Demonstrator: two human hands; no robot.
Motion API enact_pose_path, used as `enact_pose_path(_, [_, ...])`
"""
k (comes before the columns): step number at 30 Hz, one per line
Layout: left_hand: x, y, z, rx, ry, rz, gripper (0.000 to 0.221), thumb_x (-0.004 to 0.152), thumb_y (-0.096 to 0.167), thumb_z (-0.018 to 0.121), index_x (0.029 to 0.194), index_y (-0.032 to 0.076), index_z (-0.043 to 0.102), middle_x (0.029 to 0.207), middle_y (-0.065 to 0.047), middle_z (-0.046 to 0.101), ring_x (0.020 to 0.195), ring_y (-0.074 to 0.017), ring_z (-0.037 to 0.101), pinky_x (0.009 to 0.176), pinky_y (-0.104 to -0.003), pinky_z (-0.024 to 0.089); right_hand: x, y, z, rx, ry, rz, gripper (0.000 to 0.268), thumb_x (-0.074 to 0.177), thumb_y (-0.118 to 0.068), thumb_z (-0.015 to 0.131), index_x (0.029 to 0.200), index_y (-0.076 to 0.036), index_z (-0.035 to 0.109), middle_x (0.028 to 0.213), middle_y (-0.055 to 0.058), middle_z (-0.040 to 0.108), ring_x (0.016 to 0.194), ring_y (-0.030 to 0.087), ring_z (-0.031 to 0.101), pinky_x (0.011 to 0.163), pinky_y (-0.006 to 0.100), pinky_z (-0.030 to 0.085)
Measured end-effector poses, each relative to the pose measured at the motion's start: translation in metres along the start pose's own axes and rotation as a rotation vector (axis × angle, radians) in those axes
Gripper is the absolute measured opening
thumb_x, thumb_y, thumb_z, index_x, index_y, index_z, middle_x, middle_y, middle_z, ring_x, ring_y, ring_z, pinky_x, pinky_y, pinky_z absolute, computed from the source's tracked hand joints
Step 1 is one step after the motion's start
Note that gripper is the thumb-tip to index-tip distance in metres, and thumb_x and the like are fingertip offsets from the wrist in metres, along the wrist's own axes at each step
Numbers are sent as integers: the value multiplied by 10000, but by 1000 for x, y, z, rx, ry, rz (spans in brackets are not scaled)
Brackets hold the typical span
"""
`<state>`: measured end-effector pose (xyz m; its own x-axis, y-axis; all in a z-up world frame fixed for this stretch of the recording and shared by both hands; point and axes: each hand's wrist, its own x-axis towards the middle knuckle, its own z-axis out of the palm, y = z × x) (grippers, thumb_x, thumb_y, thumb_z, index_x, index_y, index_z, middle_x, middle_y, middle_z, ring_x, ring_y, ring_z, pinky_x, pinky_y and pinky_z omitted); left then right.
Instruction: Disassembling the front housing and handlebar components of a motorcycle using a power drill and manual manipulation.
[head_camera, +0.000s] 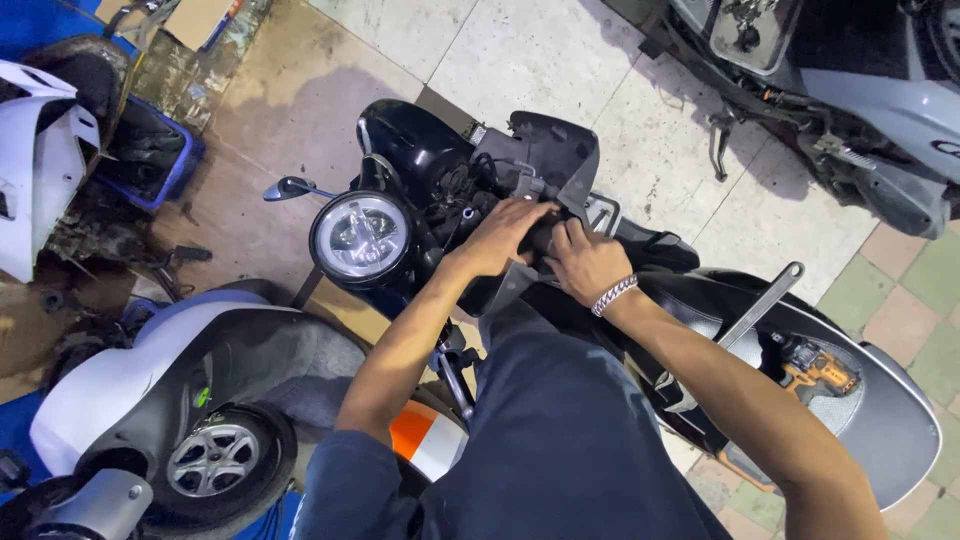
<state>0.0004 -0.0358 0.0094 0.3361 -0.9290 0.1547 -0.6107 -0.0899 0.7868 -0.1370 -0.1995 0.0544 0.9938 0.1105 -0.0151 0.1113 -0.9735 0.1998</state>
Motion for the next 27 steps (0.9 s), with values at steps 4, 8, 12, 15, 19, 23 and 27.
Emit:
enact_pose_path(4, [-1,-38,45,237,76,1,869,644,282,877,1405,103,500,1336,-150,560,1303,-333,518,1070,-462,425,31,-1,-51,265,-519,363,755,993,-711,343,1059,-61,720,940,147,767,871,354,766,769,474,568])
enact_pose_path(8, [-3,-44,43,232,126,23,720,750,271,810,1366,72,495,1225,-172,631,1235,-309,581,1091,-436,384,17,1,-46,239,-518,303,587,931,-607,506,1170,-87,634,997,135,733,865,332,763,704,432,577])
enact_pose_path(12, [-3,-12,4,83,-74,-74,895,776,146,764,1549,80,317,1405,-188,610,1378,-292,498,1195,-452,282,-6,3,-2,37,-76,37,636,821,-489,717,1296,-99,554,1063,61,590,750,236,727,574,370,599])
enact_pose_path(15, [1,6,0,204,-22,-59,920,722,268,835,1502,120,370,1384,-228,530,1288,-383,524,1126,-511,379,9,-4,-36,202,-257,225,593,961,-585,572,1125,-23,664,884,121,689,736,320,752,623,439,586])
enact_pose_path(19, [-2,-50,49,284,20,-42,814,748,310,811,1455,116,457,1364,-212,543,1280,-400,543,1089,-529,408,32,8,-68,421,-769,507,883,971,-770,219,1077,-93,775,1044,174,785,1077,376,730,908,463,537])
enact_pose_path(23, [-2,-13,9,69,-26,-46,874,750,119,816,1504,43,379,1336,-227,597,1303,-363,544,1151,-463,356,-1,7,-17,221,-205,181,579,851,-547,670,1250,-141,570,1065,79,663,808,282,750,658,416,599])
enact_pose_path(27, [1,6,-1,271,-110,-49,906,732,245,872,1490,64,410,1403,-210,518,1337,-364,498,1143,-482,377,2,5,-16,217,-49,120,509,925,-597,580,1034,-104,642,849,48,619,649,267,726,568,395,578])
